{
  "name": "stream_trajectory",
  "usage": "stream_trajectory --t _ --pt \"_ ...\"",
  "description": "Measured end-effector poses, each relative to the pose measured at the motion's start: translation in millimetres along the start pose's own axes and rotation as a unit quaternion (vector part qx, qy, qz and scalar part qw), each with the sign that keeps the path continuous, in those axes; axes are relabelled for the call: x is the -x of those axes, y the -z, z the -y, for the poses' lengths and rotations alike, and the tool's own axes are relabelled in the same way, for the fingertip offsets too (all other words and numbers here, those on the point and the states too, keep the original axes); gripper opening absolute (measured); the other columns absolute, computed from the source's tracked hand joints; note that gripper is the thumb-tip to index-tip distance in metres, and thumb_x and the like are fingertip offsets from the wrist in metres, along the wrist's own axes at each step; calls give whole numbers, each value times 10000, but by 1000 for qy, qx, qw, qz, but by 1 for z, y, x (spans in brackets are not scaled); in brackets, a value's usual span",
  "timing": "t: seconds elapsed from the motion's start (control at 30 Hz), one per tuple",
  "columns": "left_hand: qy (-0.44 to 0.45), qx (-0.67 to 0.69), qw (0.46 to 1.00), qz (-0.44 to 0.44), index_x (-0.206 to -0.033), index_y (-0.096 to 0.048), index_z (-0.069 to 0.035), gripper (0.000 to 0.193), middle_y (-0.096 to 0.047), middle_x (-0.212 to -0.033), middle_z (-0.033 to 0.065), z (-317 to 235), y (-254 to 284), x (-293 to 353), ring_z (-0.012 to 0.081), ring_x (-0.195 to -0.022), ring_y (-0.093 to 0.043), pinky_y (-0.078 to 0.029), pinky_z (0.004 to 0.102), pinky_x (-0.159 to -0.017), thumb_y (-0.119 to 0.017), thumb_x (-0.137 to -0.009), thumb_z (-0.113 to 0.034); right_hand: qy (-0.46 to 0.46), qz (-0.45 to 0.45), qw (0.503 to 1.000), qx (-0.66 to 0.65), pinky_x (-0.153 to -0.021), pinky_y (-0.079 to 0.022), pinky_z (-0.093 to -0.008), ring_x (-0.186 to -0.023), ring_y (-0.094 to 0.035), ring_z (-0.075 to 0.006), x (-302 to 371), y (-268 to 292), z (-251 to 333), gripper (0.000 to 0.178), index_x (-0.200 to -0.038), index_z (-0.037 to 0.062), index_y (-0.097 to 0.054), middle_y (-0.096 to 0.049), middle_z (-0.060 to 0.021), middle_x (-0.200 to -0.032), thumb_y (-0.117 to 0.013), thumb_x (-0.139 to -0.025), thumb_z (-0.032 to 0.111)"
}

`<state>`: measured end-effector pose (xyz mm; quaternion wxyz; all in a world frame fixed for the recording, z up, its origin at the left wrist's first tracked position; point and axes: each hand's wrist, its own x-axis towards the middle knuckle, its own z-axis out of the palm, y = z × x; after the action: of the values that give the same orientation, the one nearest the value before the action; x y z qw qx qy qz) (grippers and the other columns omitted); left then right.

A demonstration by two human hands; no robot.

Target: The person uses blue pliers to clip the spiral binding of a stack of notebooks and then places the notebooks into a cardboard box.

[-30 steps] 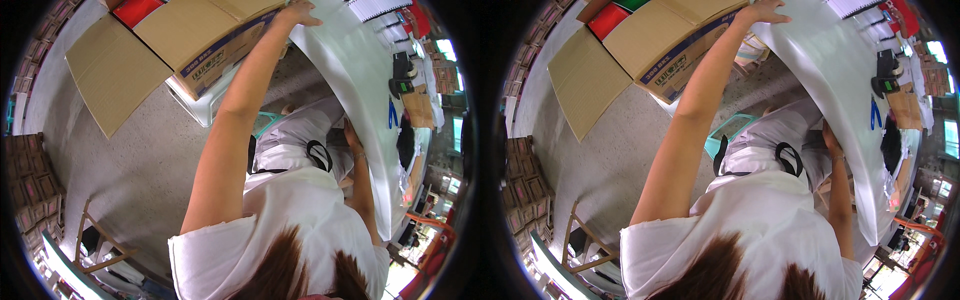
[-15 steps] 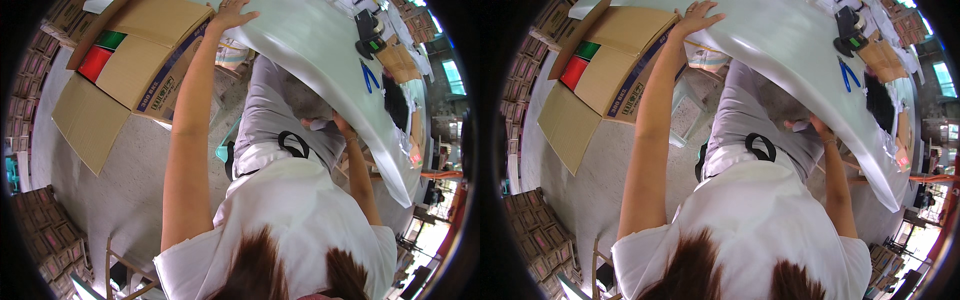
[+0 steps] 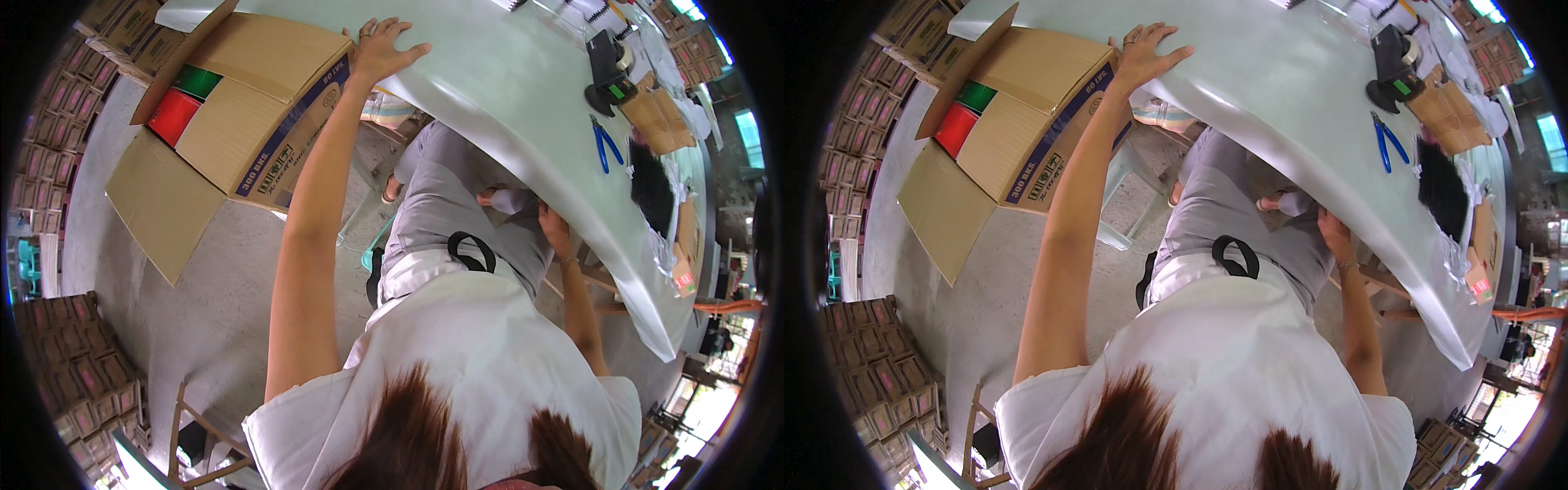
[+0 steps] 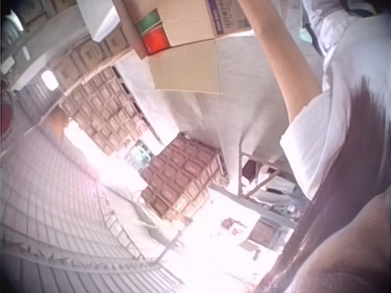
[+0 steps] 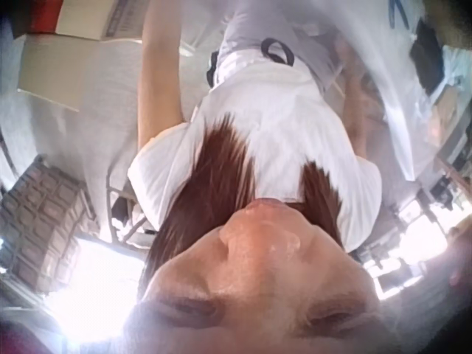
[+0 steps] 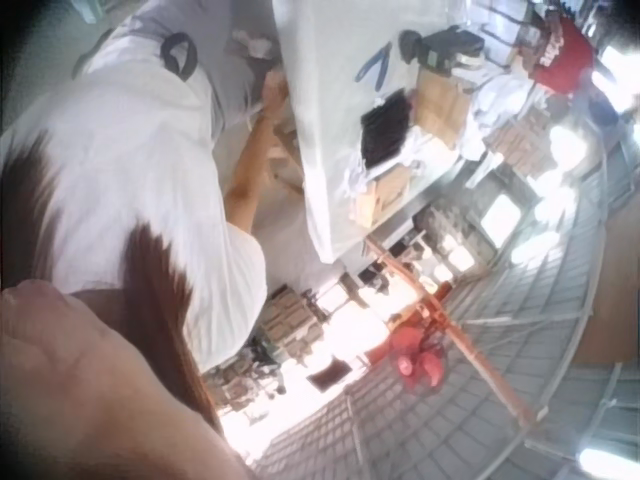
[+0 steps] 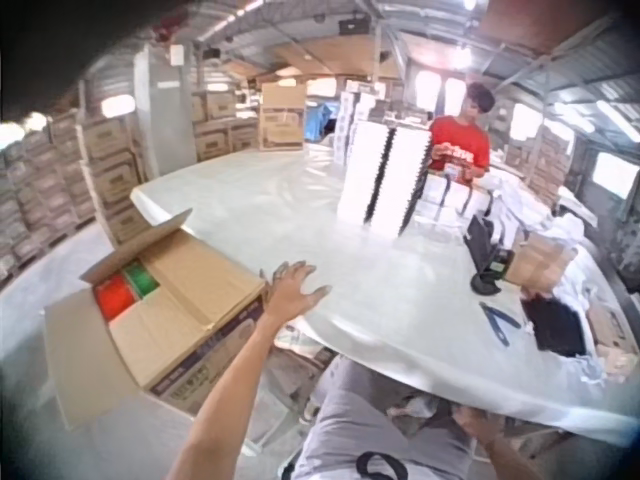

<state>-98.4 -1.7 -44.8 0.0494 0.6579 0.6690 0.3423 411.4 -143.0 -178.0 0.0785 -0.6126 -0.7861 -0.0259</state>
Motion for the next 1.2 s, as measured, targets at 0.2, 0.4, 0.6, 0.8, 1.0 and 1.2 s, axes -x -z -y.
stream_trajectory --t 0.2,0.4,0.6,0.8,1.0,1.2 --pt "-5 9 999 36 -1448 -533 -271 860 -391 -1593 15 -14 7 1 299 -1525 -197 77 665 -1198 -592 -774 -801 129 27 974 -184 -1066 -415 -461 -1229 -542 -396 5 -16 24 571 -1481 90 -442 -534 -156 -1431 -581 -995 356" --pt "3 -8 995 95 -1464 -507 -271 802 -364 -1607 30 -2 21 1 309 -1528 -198 48 666 -1191 -588 -831 -757 130 456 800 -367 -1040 -431 -380 -1164 -553 -273 -46 136 137 530 -1466 130 -477 -574 -131 -1364 -622 -999 336" --pt "-30 49 979 196 -1462 -509 -221 683 -402 -1568 67 -4 47 -7 326 -1499 -259 -63 519 -1249 -581 -923 -635 193 458 798 -341 -1010 -442 -374 -1106 -567 -259 -78 178 154 474 -1439 139 -507 -582 -110 -1316 -623 -1004 288" --pt "36 152 963 221 -1449 -523 -211 618 -425 -1534 67 -10 65 -8 274 -1484 -301 -76 503 -1246 -598 -947 -565 145 441 777 -424 -983 -477 -348 -1144 -597 -220 -120 210 152 389 -1372 77 -567 -615 -85 -1300 -611 -1009 208" --pt "-21 68 984 161 -1460 -511 -241 600 -375 -1566 60 -7 47 -3 264 -1508 -261 20 566 -1226 -606 -947 -536 59 389 723 -568 -906 -522 -284 -1063 -650 -165 -141 211 150 331 -1328 17 -589 -643 -62 -1262 -565 -1023 143" --pt "-15 88 988 126 -1455 -519 -272 580 -383 -1567 54 -11 38 4 259 -1537 -192 30 553 -1226 -613 -944 -530 -13 395 659 -639 -815 -570 -285 -970 -697 -177 -152 197 136 359 -1349 8 -562 -668 -122 -1191 -538 -1052 209"
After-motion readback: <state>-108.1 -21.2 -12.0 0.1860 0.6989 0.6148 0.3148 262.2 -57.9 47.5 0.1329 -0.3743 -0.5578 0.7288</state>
